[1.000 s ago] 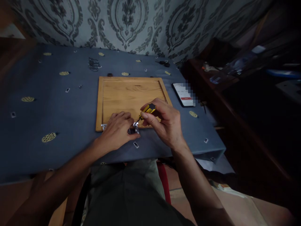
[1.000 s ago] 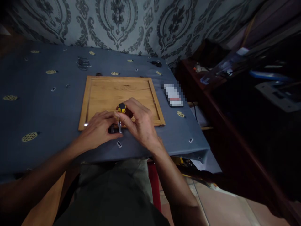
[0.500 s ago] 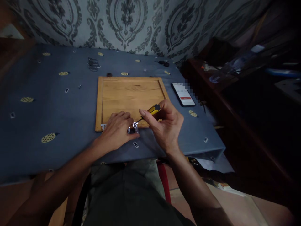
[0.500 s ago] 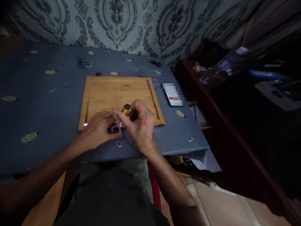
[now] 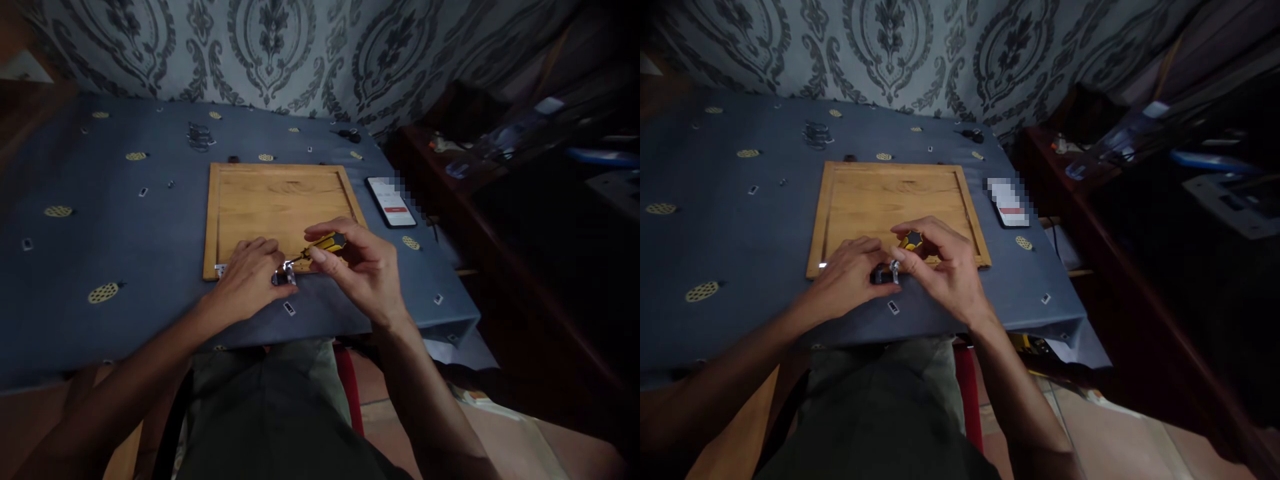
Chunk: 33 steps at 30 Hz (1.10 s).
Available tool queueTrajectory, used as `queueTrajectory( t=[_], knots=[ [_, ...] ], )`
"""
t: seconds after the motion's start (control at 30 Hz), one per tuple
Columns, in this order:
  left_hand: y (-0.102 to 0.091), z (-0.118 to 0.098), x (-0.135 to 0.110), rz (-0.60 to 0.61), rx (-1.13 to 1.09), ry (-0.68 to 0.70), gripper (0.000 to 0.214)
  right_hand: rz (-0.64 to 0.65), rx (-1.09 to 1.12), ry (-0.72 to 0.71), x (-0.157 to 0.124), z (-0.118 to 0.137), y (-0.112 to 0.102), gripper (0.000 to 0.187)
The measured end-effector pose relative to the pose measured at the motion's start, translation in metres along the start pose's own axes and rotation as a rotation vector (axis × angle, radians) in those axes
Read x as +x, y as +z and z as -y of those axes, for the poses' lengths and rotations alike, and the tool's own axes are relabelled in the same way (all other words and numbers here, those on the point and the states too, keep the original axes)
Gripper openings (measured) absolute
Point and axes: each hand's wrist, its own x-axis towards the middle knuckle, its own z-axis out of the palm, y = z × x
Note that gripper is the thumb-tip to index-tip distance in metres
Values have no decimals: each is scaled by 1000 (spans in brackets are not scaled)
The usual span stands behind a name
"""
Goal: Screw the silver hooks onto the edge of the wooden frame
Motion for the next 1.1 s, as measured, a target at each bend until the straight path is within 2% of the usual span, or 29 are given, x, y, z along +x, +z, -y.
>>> queueTrajectory(
  t=[0.1,0.23,0.3,0.5,0.7,0.93,1.1],
  knots=[
    [1,0,0,-4,-2,6,33,15,25,-15,-1,2,-1,16],
    [2,1,0,-14,-2,9,36,-183,31,-72,-2,5,1,10],
    [1,1,0,-7,-3,8,37,-226,20,-90,-3,5,2,8],
    [-2,-1,2,23,17,-7,35,-135,-40,-81,-4,-2,4,6],
    [-3,-2,2,31,30,-7,36,-113,-105,-91,-3,-6,4,7],
    [-1,-1,2,1,16,4,33,-93,-122,-100,-3,-8,5,8],
    [3,1,1,-34,18,22,33,-29,-123,-143,0,-8,3,8]
  ],
)
